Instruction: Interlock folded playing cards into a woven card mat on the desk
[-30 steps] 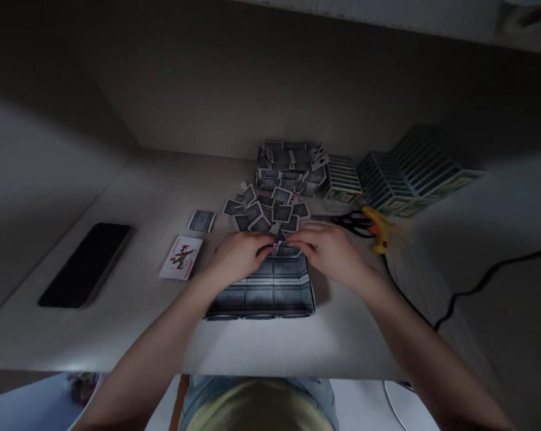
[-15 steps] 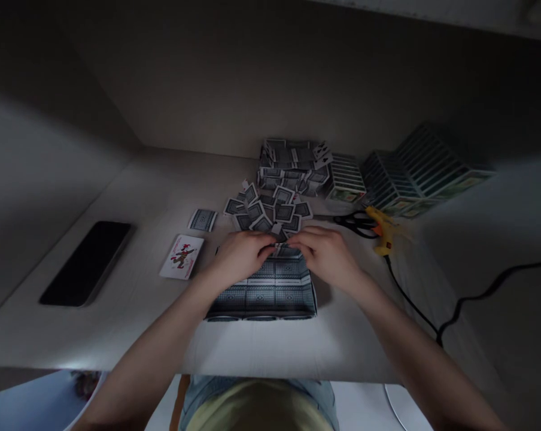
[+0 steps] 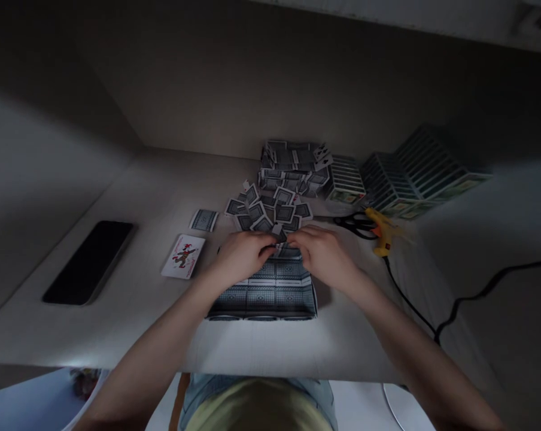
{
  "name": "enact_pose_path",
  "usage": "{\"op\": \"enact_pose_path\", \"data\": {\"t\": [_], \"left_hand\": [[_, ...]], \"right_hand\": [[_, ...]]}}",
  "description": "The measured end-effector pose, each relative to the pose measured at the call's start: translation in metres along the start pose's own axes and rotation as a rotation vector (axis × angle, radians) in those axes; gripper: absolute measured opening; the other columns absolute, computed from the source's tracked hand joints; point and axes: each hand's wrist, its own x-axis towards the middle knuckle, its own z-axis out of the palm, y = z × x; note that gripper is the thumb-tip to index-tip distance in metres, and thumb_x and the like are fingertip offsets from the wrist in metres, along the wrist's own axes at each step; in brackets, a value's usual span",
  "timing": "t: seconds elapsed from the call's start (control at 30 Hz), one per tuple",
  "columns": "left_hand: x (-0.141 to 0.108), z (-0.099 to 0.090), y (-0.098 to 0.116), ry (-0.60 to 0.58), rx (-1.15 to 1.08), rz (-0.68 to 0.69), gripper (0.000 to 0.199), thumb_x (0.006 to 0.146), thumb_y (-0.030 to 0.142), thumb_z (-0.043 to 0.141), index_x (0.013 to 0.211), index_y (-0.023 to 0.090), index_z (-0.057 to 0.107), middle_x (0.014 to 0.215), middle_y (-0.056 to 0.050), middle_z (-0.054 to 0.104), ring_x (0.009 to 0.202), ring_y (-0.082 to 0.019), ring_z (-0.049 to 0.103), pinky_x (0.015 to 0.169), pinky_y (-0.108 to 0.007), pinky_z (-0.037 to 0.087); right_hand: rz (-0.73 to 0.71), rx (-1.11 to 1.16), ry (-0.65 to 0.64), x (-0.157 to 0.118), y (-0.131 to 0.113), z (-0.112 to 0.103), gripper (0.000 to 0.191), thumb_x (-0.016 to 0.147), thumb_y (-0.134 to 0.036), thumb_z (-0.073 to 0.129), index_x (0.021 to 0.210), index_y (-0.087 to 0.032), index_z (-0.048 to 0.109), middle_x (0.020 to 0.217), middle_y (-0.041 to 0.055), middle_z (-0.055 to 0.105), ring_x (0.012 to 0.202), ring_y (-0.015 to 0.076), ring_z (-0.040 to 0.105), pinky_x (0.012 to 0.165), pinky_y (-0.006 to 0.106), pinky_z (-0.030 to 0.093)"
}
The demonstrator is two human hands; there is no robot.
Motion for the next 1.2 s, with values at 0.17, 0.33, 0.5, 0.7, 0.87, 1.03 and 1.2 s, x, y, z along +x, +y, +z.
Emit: {"op": "enact_pose_path", "data": {"t": [0.17,0.33,0.5,0.7,0.87,1.03,1.2], "left_hand": [[-0.001,0.000,0.002,0.002,0.011,0.011,0.021,0.083,0.029,0.047,0.095,0.024,0.064,0.091,-0.001,0.069,0.082,-0.018,0.063,0.070,-0.027,0.045],[0.000,0.000,0.001,-0.006,-0.007,0.010,0.021,0.083,0.029,0.047,0.096,0.025,0.064,0.091,-0.002,0.069,0.083,-0.017,0.062,0.072,-0.026,0.045],[0.001,0.000,0.001,-0.020,0.021,0.017,0.021,0.083,0.029,0.047,0.095,0.024,0.064,0.090,-0.002,0.069,0.083,-0.018,0.062,0.071,-0.027,0.045],[0.001,0.001,0.001,-0.019,0.016,0.019,0.021,0.084,0.027,0.046,0.094,0.023,0.064,0.090,-0.002,0.068,0.083,-0.018,0.062,0.071,-0.027,0.045],[0.002,0.001,0.001,-0.021,0.025,0.013,0.020,0.083,0.026,0.047,0.093,0.024,0.063,0.090,-0.001,0.069,0.082,-0.018,0.062,0.070,-0.027,0.045],[0.002,0.000,0.001,-0.029,0.031,0.026,0.020,0.084,0.027,0.046,0.093,0.023,0.063,0.090,-0.001,0.068,0.082,-0.018,0.062,0.070,-0.027,0.044],[0.003,0.000,0.001,-0.039,0.043,0.020,0.019,0.083,0.028,0.048,0.094,0.023,0.062,0.091,-0.002,0.068,0.084,-0.019,0.062,0.071,-0.027,0.044]], "right_hand": [[0.011,0.079,-0.039,0.008,0.005,-0.003,0.024,0.073,-0.002,0.046,0.080,-0.018,0.062,0.077,0.0022,0.065,0.075,0.0153,0.058,0.067,0.025,0.041],[0.014,0.069,-0.043,0.008,0.007,-0.001,0.026,0.073,-0.001,0.045,0.079,-0.019,0.062,0.079,0.0031,0.065,0.076,0.0156,0.058,0.068,0.026,0.041],[-0.007,-0.069,-0.038,0.003,-0.001,0.000,0.027,0.071,0.002,0.044,0.079,-0.018,0.061,0.079,0.0051,0.063,0.080,0.0183,0.055,0.069,0.028,0.041],[-0.030,-0.209,-0.036,-0.001,-0.010,-0.002,0.025,0.068,0.003,0.045,0.078,-0.016,0.058,0.076,0.0064,0.060,0.079,0.0210,0.052,0.070,0.030,0.039],[-0.031,-0.231,-0.024,-0.003,-0.014,-0.001,0.024,0.069,0.003,0.044,0.076,-0.016,0.057,0.074,0.0066,0.059,0.078,0.0211,0.052,0.070,0.030,0.039],[-0.046,-0.294,-0.003,-0.005,-0.015,0.001,0.023,0.071,0.002,0.043,0.073,-0.016,0.057,0.073,0.0070,0.059,0.076,0.0213,0.050,0.068,0.031,0.037],[-0.059,-0.202,-0.013,-0.004,-0.007,0.000,0.021,0.076,-0.001,0.043,0.077,-0.016,0.058,0.075,0.0056,0.059,0.079,0.0195,0.050,0.070,0.029,0.037]]}}
